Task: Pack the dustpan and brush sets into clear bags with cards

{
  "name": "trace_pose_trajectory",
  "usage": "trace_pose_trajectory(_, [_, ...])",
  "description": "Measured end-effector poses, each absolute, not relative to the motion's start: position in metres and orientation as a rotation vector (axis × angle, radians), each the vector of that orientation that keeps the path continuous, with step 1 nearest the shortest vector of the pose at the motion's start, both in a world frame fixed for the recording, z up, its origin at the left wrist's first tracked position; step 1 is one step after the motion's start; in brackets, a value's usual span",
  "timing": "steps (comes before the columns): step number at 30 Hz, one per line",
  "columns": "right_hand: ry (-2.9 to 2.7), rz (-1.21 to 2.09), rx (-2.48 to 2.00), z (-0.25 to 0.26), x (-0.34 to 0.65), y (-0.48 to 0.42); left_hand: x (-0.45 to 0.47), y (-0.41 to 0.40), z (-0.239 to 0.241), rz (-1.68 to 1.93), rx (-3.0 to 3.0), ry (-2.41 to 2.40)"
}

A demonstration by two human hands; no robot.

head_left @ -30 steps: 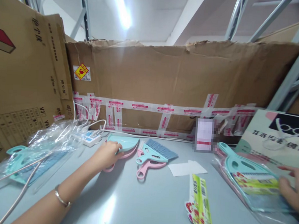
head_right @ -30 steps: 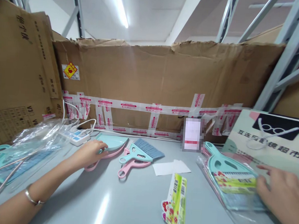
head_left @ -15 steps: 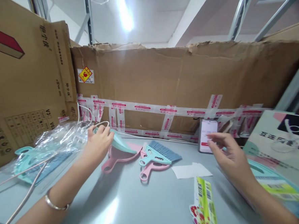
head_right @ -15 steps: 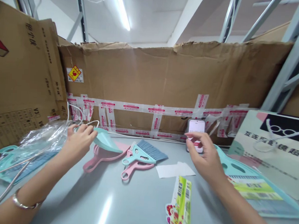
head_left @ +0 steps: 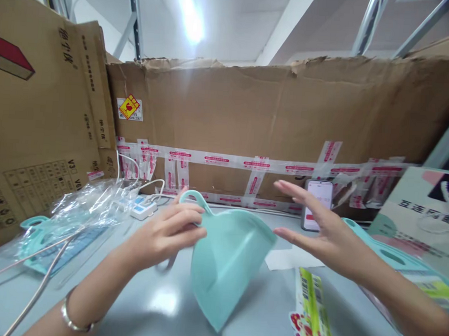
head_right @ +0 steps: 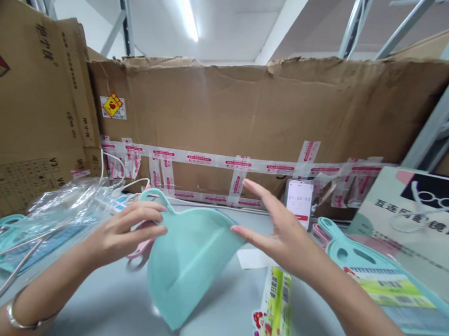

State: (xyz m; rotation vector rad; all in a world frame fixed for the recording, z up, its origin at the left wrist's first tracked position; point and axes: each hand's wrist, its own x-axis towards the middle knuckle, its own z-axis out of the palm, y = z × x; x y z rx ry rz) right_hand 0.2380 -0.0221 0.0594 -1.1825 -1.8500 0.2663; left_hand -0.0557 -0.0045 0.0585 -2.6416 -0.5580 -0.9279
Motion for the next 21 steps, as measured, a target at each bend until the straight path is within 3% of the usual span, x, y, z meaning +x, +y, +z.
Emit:
trace_pose_trajectory(5, [-1.891, 1.11, -1.173, 0.042, 0.23, -0.021, -0.044, -0.004, 0.042, -1.065, -2.704, -0.466])
trace_pose_trajectory(7, [-1.704, 1.306, -1.14, 0.025, 0.225, -0.018, -0.04, -0.003, 0.038, -1.278, -2.639, -0.581])
trace_pose_trajectory(12, [-1.138, 1.315, -1.028, 0.0, 0.209, -0.018, -0.026, -0.003, 0.033, -1.918, -2.717, -1.458])
trace_pose_trajectory(18, [-1.254, 1.423, -0.949, -0.002, 0.2, -0.021, -0.018, 0.003, 0.023, -1.765, -3.101, -2.01])
trace_pose_trajectory(21, [-1.455, 1.158, -0.916, -0.007, 0.215, -0.005, -0.02, 0.009, 0.023, -2.006, -2.81, -2.118])
